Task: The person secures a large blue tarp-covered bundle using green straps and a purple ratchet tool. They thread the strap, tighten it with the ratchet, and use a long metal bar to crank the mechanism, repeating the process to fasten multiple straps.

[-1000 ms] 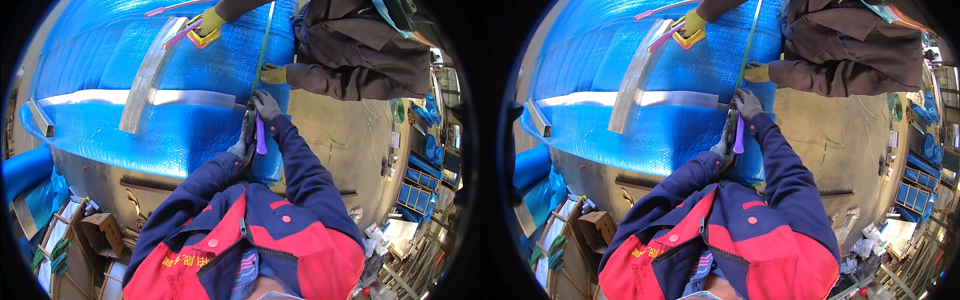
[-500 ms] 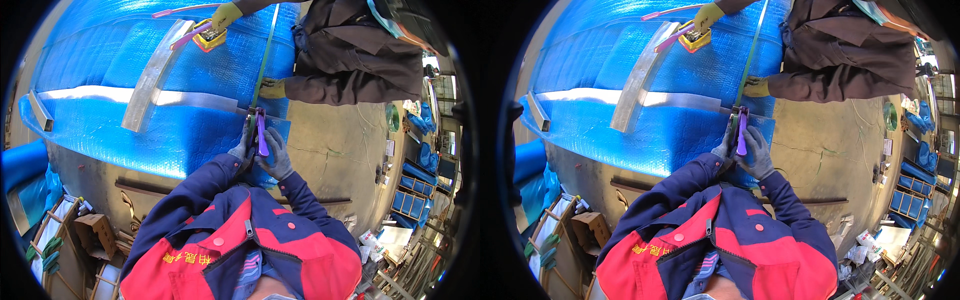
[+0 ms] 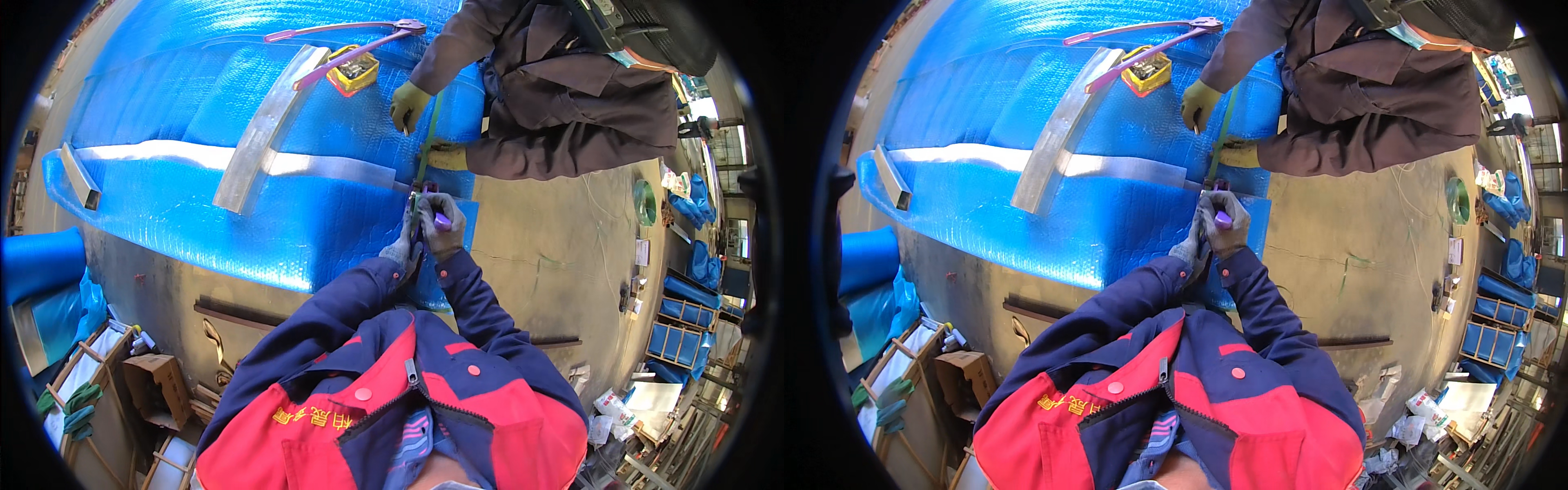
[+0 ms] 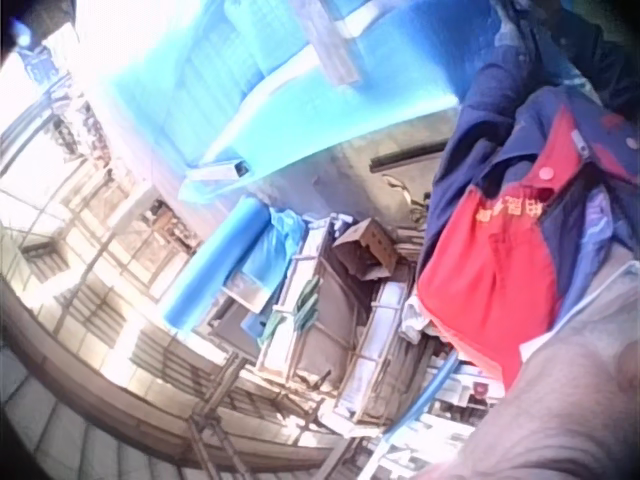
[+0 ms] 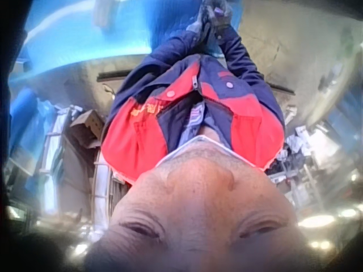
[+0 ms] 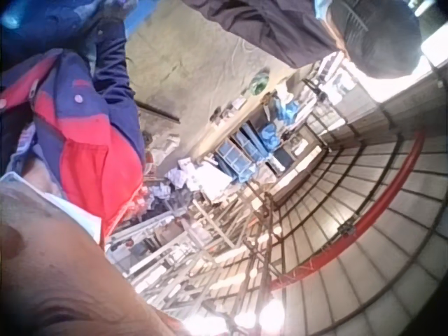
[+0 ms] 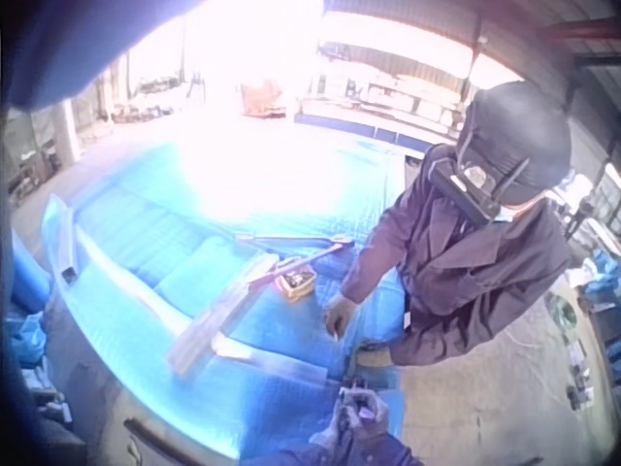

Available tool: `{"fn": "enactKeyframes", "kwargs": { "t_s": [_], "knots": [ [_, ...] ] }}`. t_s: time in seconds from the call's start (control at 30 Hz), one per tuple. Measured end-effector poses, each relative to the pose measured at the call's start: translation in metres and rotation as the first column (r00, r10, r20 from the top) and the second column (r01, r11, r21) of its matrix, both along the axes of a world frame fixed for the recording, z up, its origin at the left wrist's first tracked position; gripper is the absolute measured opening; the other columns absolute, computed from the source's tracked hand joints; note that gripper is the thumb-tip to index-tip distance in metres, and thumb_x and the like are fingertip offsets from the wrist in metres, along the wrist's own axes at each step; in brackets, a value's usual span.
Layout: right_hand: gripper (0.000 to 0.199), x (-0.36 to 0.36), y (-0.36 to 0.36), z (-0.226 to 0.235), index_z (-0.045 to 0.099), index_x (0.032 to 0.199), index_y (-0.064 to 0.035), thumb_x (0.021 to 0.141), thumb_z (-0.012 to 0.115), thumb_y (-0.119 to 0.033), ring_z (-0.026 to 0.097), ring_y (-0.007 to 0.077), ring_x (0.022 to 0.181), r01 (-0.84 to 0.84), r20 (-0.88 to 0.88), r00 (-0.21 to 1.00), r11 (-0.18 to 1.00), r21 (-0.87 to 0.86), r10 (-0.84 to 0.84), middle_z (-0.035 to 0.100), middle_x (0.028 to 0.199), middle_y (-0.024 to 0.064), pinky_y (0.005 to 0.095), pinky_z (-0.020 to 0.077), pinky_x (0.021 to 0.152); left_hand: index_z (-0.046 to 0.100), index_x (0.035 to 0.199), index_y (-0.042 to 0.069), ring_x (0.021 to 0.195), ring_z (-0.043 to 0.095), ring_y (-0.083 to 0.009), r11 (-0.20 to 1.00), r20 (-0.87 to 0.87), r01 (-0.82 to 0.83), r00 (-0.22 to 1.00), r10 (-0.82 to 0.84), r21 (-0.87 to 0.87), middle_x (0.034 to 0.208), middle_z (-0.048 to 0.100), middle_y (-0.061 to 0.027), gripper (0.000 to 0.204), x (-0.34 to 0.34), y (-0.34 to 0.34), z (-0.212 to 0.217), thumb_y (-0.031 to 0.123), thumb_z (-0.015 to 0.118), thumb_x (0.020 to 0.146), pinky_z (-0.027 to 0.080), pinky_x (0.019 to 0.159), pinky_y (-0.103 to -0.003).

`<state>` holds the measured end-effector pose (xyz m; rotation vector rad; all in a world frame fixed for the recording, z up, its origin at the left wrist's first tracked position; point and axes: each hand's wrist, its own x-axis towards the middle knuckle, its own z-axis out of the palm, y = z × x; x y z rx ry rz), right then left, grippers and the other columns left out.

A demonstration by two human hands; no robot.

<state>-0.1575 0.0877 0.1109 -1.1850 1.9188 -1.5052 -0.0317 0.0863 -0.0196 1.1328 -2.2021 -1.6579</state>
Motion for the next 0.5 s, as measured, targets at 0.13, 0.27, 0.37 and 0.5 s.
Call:
{"fn": "enactKeyframes", "kwargs": {
  "t_s": [0.13, 0.27, 0.37, 0.5],
  "knots": [
    [0.013, 0.005, 0.009, -0.007, 0.067, 0.102, -0.0028, 0.089, 0.07, 0.001, 0.068, 0.0141, 0.084, 0.011, 0.036, 0.999, 0.999, -0.046, -0.01, 0.07, 0.09, 0.0067, 0.0285, 0.0542, 0.078, -0.01, 0.162, 0.009, 0.103, 0.067, -0.0479, 0.998, 0.043, 0.061, 0.997, -0.063, 0.035, 0.128, 0.061, -0.0298, 0.088, -0.002, -0.003, 0.011, 0.025, 0.053, 0.101, 0.053, 0.089, -0.048],
    [0.025, 0.02, 0.028, -0.022, 0.066, 0.104, -0.0048, 0.082, 0.074, 0.002, 0.069, 0.0243, 0.091, -0.045, -0.044, 0.998, 0.979, -0.198, 0.037, 0.069, 0.1, 0.0112, 0.0338, 0.0556, 0.081, 0.001, 0.16, 0.002, 0.102, 0.069, -0.0418, 0.98, 0.111, 0.196, 0.976, -0.19, -0.045, 0.123, 0.063, -0.0249, 0.075, 0.004, -0.005, -0.01, 0.032, 0.044, 0.107, 0.053, 0.091, -0.047],
    [0.022, 0.006, 0.024, -0.02, 0.067, 0.1, -0.0077, 0.079, 0.073, -0.002, 0.069, 0.0295, 0.087, 0.072, -0.17, 0.982, 0.995, -0.072, -0.083, 0.069, 0.096, 0.0141, 0.0365, 0.056, 0.081, 0.003, 0.16, 0.002, 0.104, 0.068, -0.0408, 0.989, 0.018, 0.134, 0.991, -0.133, -0.065, 0.124, 0.063, -0.0243, 0.073, 0.003, -0.01, -0.027, 0.03, 0.045, 0.106, 0.052, 0.092, -0.046],
    [0.016, -0.023, 0.0, 0.002, 0.068, 0.099, -0.0074, 0.084, 0.072, -0.007, 0.071, 0.0225, 0.085, -0.027, -0.08, 0.996, 1.0, 0.01, 0.028, 0.072, 0.093, 0.0101, 0.0344, 0.0563, 0.079, 0.007, 0.159, 0.002, 0.107, 0.066, -0.0396, 0.988, -0.028, 0.128, 0.991, -0.131, -0.082, 0.126, 0.062, -0.0236, 0.072, -0.01, -0.018, -0.031, 0.028, 0.046, 0.105, 0.051, 0.094, -0.045]
  ]
}}
